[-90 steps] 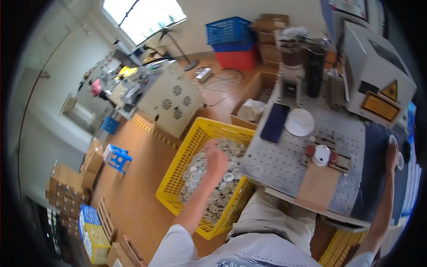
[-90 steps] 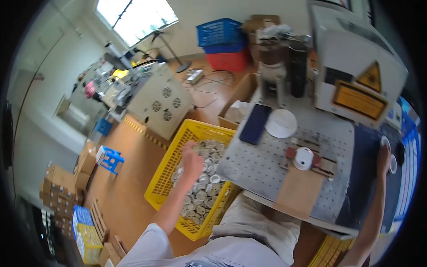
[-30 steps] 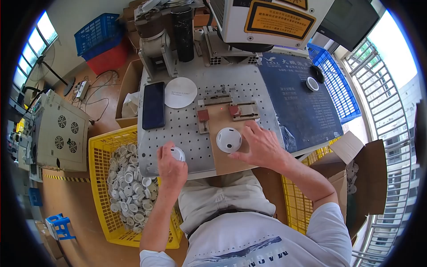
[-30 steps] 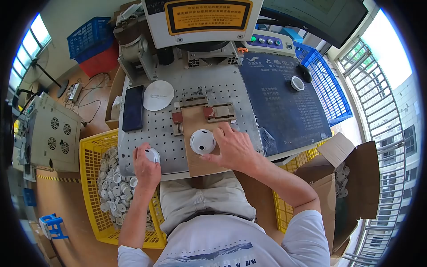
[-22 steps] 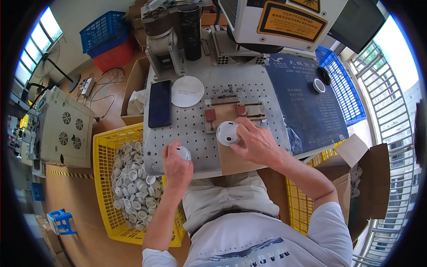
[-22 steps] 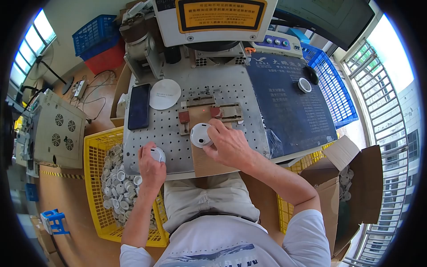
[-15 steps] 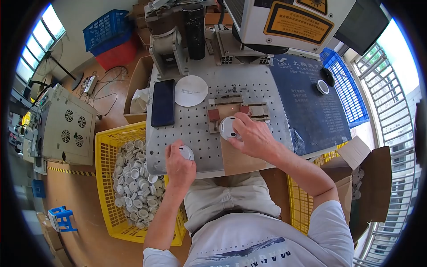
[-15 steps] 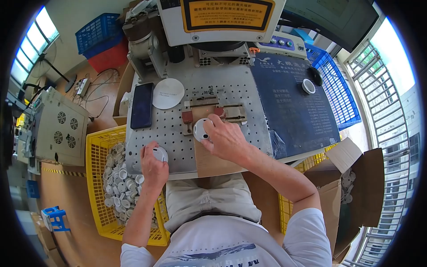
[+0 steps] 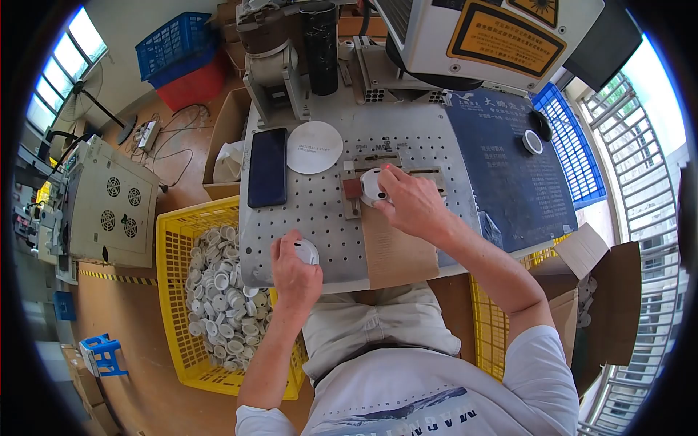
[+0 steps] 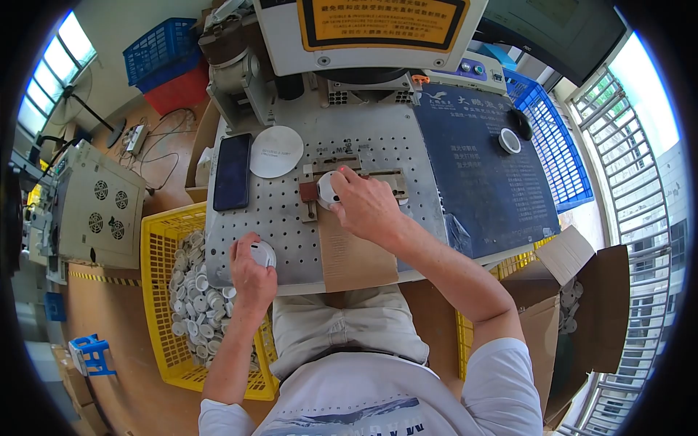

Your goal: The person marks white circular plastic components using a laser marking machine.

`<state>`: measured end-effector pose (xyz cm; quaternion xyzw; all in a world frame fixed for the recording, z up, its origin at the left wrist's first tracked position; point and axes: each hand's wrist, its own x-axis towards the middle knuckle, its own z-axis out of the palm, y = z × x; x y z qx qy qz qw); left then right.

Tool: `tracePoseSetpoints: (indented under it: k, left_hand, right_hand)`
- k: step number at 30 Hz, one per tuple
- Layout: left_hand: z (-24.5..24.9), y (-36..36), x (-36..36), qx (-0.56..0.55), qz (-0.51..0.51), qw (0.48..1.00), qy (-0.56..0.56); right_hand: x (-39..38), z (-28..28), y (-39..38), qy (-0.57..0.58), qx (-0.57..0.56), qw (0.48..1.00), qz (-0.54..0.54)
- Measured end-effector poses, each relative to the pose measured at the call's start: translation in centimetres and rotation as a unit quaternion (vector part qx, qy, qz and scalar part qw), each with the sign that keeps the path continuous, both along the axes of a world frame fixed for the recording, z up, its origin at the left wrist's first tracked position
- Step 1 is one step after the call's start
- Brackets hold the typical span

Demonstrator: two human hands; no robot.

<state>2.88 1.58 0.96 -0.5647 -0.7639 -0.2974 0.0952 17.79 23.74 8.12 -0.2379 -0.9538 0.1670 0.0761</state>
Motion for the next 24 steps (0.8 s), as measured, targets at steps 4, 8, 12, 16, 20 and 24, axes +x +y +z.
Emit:
tracePoseSetpoints:
  k: [4,8,12,16,20,24]
  left_hand:
    - [0.1,0.1,0.2,0.028,0.009,0.999,-0.016]
    - [0.1,-1.1,-0.5,0.062,0.001,0.996,-0.068]
    - [1.3,-8.2,-3.3,0.115,0.126,0.977,-0.129]
    - [-3.3,-20.2,-12.9,0.042,0.286,0.949,-0.124]
    - [-1.7,-24.4,-14.5,0.011,0.442,0.897,0.009]
    - [2.9,-15.9,-11.7,0.061,0.362,0.923,-0.117]
  right_hand:
    - [0.0,-0.5,-0.2,-0.008,0.009,1.000,-0.020]
    - [1.4,-0.6,-0.2,0.086,0.007,0.996,-0.018]
    - [6.1,-0.8,2.8,0.184,-0.009,0.980,-0.073]
    - [13.1,-2.5,13.5,0.198,0.124,0.935,-0.268]
    - [20.5,-4.9,23.9,0.075,0.176,0.880,-0.434]
    - [23.4,-6.8,27.3,0.063,0.170,0.878,-0.443]
